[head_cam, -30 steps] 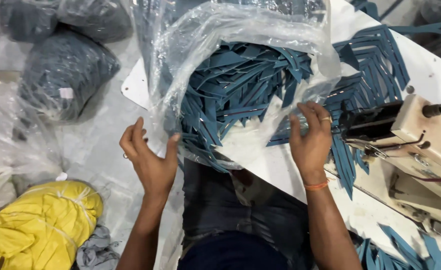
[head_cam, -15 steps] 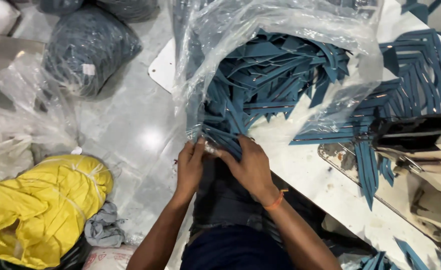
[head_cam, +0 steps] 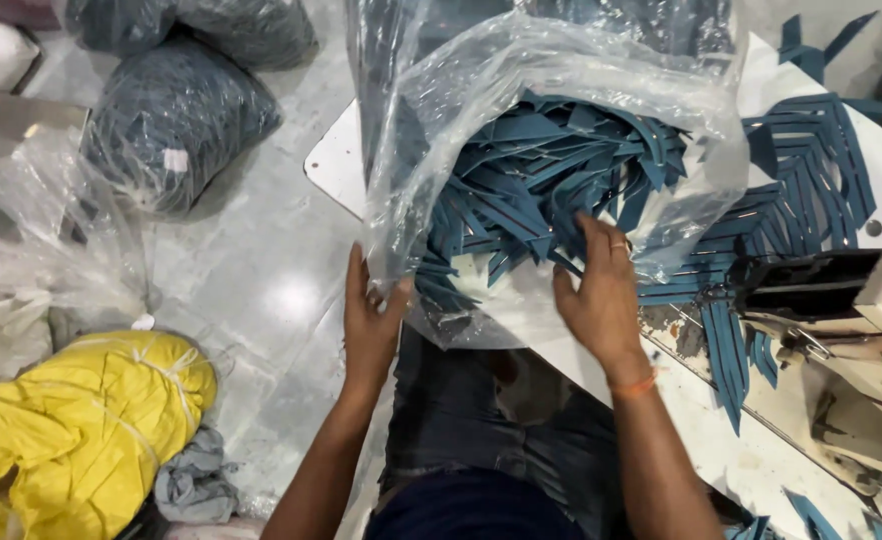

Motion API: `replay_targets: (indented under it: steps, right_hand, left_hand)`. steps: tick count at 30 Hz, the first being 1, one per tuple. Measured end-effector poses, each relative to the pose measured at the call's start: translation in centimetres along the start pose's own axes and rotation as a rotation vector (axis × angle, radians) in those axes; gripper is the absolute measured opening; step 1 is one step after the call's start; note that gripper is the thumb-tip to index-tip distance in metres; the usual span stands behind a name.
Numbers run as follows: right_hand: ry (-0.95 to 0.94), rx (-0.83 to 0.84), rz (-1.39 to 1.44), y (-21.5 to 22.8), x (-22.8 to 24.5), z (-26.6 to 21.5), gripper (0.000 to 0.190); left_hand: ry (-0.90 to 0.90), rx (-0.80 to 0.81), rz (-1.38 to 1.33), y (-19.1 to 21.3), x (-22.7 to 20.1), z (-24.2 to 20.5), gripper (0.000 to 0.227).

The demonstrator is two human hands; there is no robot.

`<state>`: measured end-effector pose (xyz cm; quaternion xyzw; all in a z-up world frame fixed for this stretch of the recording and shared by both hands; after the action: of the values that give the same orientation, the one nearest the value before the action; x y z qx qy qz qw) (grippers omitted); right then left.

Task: Stitching blue fabric strips together using an industrial sewing machine.

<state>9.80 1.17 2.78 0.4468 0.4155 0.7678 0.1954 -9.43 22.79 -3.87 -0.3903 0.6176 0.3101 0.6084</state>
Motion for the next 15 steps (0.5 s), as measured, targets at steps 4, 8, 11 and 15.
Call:
replay_targets:
  steps: [4, 8, 11, 15]
  right_hand:
    - [0.324, -0.165, -0.047, 1.7, 9.4, -1.8, 0.082]
    - [0.454, -0.008, 0.204, -2.1, 15.0, -0.1, 0.092]
    - [0.579, 0.032, 0.077, -5.3, 16.2, 2.0, 0.094]
    - [0.531, 0.072, -0.165, -7.0, 14.9, 4.1, 0.08]
  left_hand:
    - [0.31, 0.036, -0.335, -1.0, 4.8, 0.7, 0.044]
    - [0.268, 0.006, -0.495, -0.3, 3.6, 1.0, 0.043]
    - [0.192, -0.011, -0.356, 0.7, 2.6, 1.0, 0.041]
    - [0.181, -0.061, -0.155, 1.2, 1.3, 1.2, 0.04]
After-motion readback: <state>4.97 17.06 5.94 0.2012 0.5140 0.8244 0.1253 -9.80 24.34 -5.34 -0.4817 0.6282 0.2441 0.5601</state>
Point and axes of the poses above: each hand's wrist, its own z-axis towards the middle knuckle, its own y-axis out of the back of the hand, x = y × z, the point moved 8 cm from there along z, towards the middle knuckle, and after that the axes turned 9 degrees about -x, right-handed, at the moved point
